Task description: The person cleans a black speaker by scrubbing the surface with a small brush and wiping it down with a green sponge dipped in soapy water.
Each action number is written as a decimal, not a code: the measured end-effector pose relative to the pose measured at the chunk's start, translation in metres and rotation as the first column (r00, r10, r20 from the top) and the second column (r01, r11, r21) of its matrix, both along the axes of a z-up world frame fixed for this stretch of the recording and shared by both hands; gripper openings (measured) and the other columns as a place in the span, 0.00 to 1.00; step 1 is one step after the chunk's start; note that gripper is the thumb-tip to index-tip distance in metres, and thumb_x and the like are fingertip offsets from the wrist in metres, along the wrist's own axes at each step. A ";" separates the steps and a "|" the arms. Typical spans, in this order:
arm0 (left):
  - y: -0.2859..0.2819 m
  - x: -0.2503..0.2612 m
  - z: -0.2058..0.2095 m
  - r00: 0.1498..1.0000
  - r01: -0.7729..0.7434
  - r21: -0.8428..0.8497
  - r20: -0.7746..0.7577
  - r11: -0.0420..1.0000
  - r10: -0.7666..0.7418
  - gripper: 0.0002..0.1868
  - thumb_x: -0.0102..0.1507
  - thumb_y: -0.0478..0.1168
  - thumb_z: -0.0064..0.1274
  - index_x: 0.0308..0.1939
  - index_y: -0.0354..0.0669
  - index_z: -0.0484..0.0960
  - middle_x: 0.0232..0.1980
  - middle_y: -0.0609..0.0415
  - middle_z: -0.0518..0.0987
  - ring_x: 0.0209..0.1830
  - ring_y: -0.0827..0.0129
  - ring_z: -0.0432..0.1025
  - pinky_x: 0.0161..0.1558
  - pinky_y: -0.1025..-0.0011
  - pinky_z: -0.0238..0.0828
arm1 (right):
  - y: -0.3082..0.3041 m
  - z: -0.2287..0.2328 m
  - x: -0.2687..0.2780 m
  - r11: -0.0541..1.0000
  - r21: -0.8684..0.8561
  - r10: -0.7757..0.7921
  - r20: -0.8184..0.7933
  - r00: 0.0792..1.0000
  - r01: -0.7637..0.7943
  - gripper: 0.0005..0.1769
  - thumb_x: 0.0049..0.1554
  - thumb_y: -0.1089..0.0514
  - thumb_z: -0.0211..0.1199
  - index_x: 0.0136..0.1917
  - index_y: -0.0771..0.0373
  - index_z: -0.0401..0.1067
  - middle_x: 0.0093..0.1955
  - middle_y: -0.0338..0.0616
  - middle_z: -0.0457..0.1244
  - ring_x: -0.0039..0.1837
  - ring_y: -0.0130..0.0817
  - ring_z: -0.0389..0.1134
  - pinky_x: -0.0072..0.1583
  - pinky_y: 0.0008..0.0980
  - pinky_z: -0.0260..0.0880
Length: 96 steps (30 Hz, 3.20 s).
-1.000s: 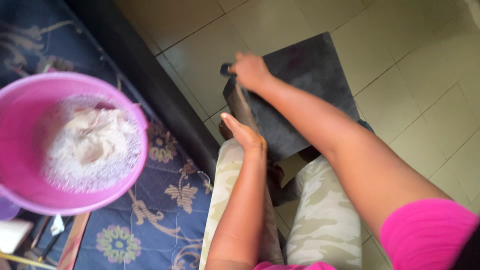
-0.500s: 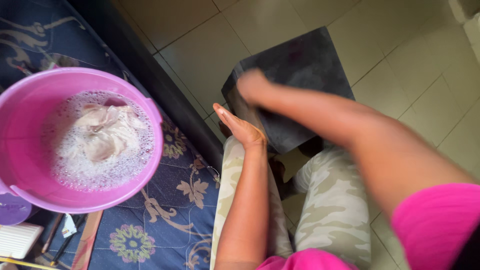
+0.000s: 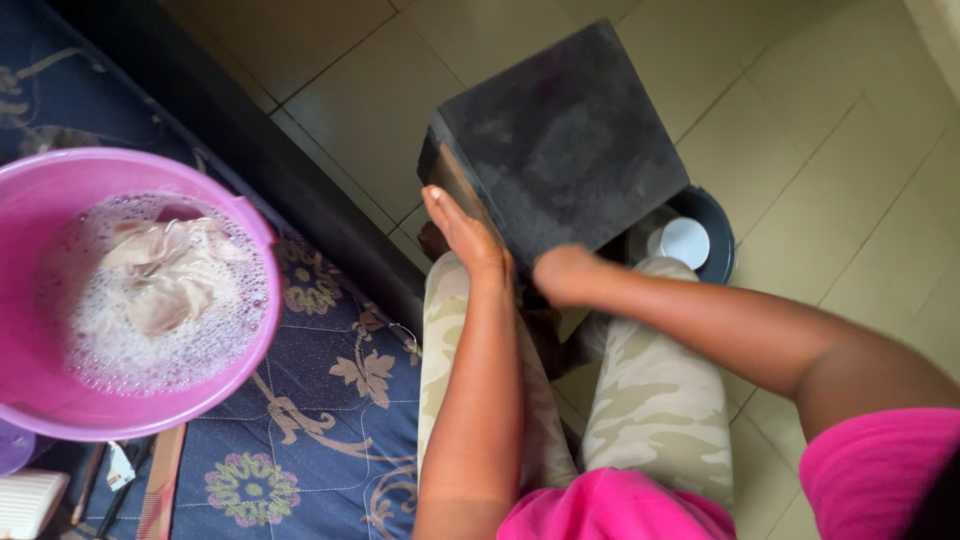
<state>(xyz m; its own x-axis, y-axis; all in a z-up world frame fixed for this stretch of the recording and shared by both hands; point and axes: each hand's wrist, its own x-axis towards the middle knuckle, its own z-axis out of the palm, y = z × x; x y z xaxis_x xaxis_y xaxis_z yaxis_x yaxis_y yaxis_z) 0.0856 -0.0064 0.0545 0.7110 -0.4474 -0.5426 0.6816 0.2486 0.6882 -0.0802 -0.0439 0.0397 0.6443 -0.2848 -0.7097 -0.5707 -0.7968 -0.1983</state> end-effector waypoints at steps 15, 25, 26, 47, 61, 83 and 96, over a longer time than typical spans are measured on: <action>-0.022 -0.044 -0.075 0.964 0.242 0.032 -0.126 0.970 -0.236 0.42 0.67 0.62 0.43 0.76 0.36 0.60 0.76 0.47 0.65 0.75 0.63 0.58 0.73 0.66 0.48 | -0.095 -0.034 -0.075 -0.203 0.216 -0.691 0.660 -0.296 0.955 0.26 0.64 0.37 0.59 0.50 0.65 0.66 0.41 0.52 0.67 0.44 0.48 0.72 0.49 0.45 0.72; -0.015 -0.044 -0.081 0.952 0.294 0.100 0.061 0.951 -0.301 0.42 0.70 0.61 0.41 0.78 0.35 0.53 0.77 0.40 0.60 0.78 0.60 0.56 0.76 0.66 0.48 | -0.108 -0.041 -0.069 0.754 -0.182 -0.317 0.741 0.592 0.632 0.20 0.57 0.44 0.71 0.52 0.57 0.69 0.50 0.49 0.66 0.51 0.55 0.70 0.53 0.51 0.72; -0.009 -0.045 -0.079 0.945 0.311 0.107 0.074 0.944 -0.320 0.42 0.70 0.61 0.41 0.78 0.34 0.53 0.77 0.39 0.60 0.78 0.59 0.56 0.76 0.65 0.48 | -0.133 -0.048 -0.081 0.688 -0.529 -0.157 0.560 0.814 0.497 0.17 0.56 0.45 0.70 0.51 0.55 0.73 0.53 0.53 0.65 0.52 0.52 0.71 0.49 0.51 0.72; 0.043 -0.076 0.045 0.707 0.685 -0.092 0.327 0.723 -0.627 0.36 0.71 0.60 0.35 0.74 0.38 0.61 0.65 0.44 0.78 0.65 0.57 0.73 0.66 0.60 0.65 | 0.002 0.101 -0.220 0.066 0.858 -0.901 -0.168 -0.401 -0.509 0.25 0.69 0.44 0.52 0.67 0.67 0.67 0.46 0.53 0.64 0.42 0.39 0.62 0.45 0.37 0.60; 0.012 -0.069 -0.003 0.784 0.596 0.007 0.211 0.803 -0.584 0.35 0.67 0.60 0.43 0.71 0.43 0.65 0.68 0.49 0.75 0.70 0.58 0.68 0.66 0.60 0.61 | -0.025 0.050 -0.185 0.074 0.923 -0.800 0.281 -0.529 0.378 0.35 0.59 0.56 0.68 0.79 0.51 0.66 0.50 0.41 0.64 0.45 0.32 0.61 0.46 0.34 0.62; -0.047 -0.036 -0.029 0.967 0.129 0.268 0.181 0.955 -0.181 0.32 0.71 0.55 0.40 0.70 0.35 0.67 0.72 0.46 0.69 0.72 0.62 0.64 0.71 0.67 0.55 | -0.327 -0.068 0.119 0.451 -0.226 -0.511 0.728 0.457 0.863 0.26 0.63 0.37 0.64 0.67 0.52 0.71 0.61 0.55 0.64 0.66 0.55 0.64 0.66 0.49 0.65; -0.049 -0.060 -0.018 0.959 0.095 0.252 0.238 0.963 -0.157 0.32 0.73 0.55 0.36 0.72 0.33 0.65 0.75 0.43 0.65 0.76 0.58 0.59 0.74 0.64 0.51 | -0.062 -0.063 0.047 0.644 -0.311 -0.191 0.820 0.540 0.700 0.32 0.61 0.49 0.63 0.78 0.48 0.64 0.52 0.53 0.61 0.56 0.55 0.63 0.58 0.52 0.63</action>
